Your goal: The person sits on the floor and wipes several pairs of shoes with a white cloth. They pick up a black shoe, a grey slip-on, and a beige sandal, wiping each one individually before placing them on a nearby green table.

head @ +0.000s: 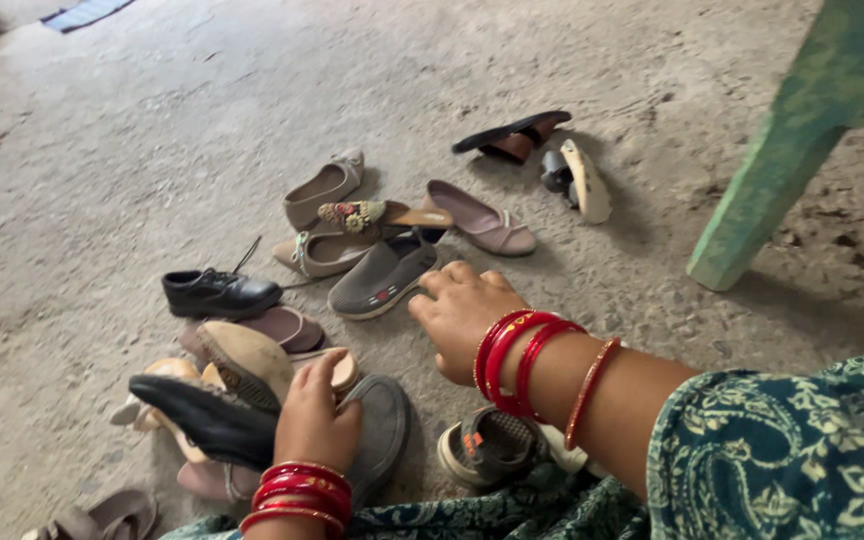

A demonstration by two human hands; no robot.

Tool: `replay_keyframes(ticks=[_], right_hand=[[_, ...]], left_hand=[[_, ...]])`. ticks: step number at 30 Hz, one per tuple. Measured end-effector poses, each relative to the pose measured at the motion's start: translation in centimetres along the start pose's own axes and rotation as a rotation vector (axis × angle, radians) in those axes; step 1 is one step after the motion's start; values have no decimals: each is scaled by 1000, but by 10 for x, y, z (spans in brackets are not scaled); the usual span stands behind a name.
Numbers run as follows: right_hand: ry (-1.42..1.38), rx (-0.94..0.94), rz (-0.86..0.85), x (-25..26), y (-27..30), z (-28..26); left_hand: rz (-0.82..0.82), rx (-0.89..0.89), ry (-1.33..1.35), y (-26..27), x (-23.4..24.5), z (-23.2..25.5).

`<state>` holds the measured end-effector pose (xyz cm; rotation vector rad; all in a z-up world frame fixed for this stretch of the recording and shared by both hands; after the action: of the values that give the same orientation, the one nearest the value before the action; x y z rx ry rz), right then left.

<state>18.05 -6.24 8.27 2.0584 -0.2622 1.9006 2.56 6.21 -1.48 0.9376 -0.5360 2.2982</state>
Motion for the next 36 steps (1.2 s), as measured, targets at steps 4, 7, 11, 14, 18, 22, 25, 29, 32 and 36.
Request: replay_keyframes(ticks=[4, 7, 11, 14, 18, 22, 25, 29, 32, 36], right_hand=[[-71, 11, -82, -14, -13, -25], [-88, -13, -140, -21, -26, -37], [-123, 67, -97, -18, -46, -58], [-148, 137, -72, -22, -62, -76], [-214, 65, -135, -59, -83, -77], [-282, -16, -184, -115, -97, -58], [-308, -89, -253, -147, -101, -46], [-331, -104, -256, -157, -103, -35], [-346, -116, -247, -155, -107, -29], [-366, -116, -225, -157, -108, -24]], left_hand=[[-73, 57, -125, -1, -19, -30], [-12, 61, -60, -11, -21, -47], [143, 35, -39, -31, -5, -66], [171, 119, 67, -35, 2, -87], [32, 398, 398, -40, -10, -134], [-274, 564, 142, -32, -34, -165], [-453, 487, -105, -40, -55, -160], [-547, 440, -236, -34, -78, -162], [-538, 389, -257, -31, -97, -168], [-528, 276, -207, -25, -104, -145]])
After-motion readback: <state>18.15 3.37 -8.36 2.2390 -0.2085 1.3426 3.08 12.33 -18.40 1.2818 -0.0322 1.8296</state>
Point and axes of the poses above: each hand's wrist, its own y-axis away from the middle knuckle, its own x-axis out of the back of the hand, z = x × y, the point moved 6 cm from there along -y, towards the middle knuckle, and after that the axes turned 1 degree about -x, right-handed, at the moved point
